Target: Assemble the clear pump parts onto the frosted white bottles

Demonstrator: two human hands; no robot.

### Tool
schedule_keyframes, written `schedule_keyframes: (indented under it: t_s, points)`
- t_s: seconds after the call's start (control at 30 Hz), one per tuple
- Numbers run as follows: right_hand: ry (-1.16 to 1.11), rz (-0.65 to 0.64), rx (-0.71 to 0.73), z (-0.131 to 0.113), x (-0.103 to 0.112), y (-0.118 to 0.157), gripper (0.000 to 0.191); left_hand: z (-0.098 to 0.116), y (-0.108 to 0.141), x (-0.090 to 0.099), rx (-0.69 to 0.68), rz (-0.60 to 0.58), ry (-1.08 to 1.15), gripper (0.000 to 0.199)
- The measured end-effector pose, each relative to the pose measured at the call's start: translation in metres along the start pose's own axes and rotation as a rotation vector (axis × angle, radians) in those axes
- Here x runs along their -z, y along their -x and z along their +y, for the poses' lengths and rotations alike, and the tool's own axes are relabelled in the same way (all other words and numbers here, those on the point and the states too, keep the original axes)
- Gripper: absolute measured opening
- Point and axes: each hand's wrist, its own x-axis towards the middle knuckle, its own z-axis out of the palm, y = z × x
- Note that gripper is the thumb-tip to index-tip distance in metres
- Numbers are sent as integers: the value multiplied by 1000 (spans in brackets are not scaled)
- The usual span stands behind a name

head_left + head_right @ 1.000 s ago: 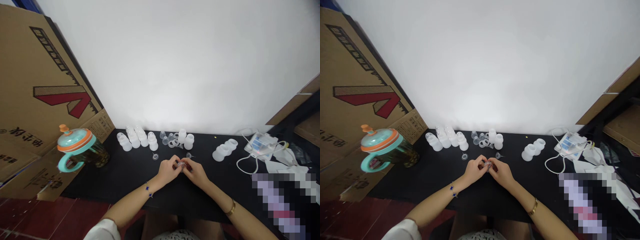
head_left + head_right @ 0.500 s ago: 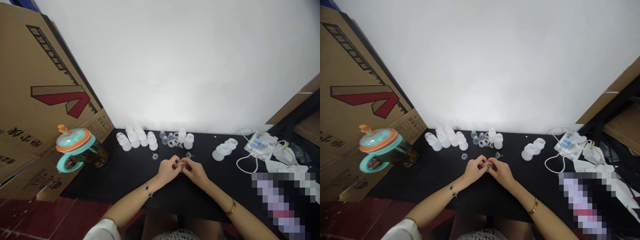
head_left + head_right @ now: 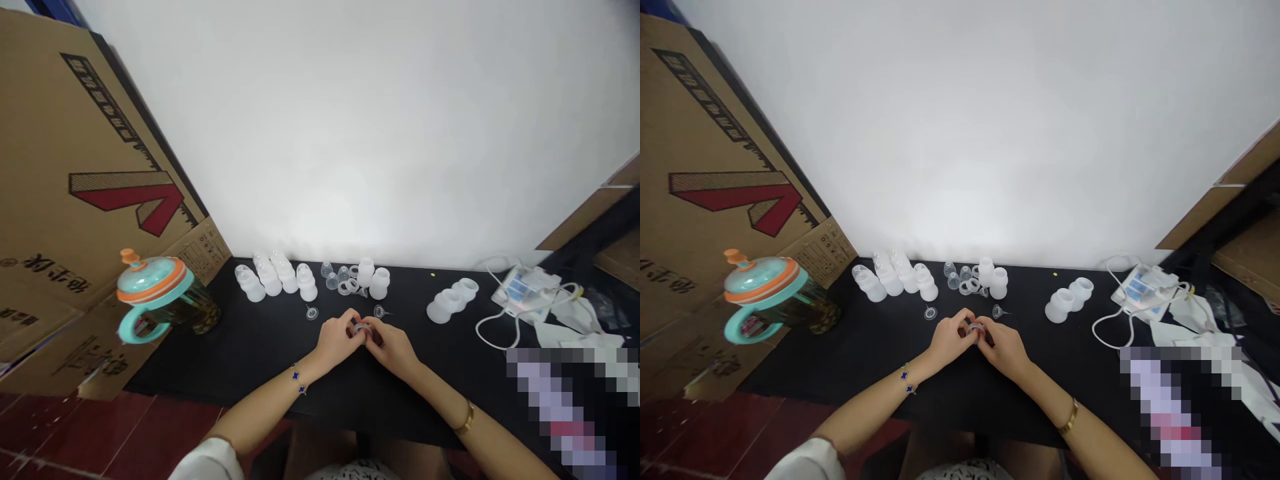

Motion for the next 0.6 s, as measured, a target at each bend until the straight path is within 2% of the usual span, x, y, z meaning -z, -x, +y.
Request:
schedule_keyframes:
  t_s: [0.37, 0.6]
  points:
    - [-111, 19, -54, -4, 4, -3, 27, 4, -1, 5, 14, 11, -6, 14]
    - [-132, 54, -94, -1, 3, -4, 26, 4, 1, 4, -45, -15, 56, 19]
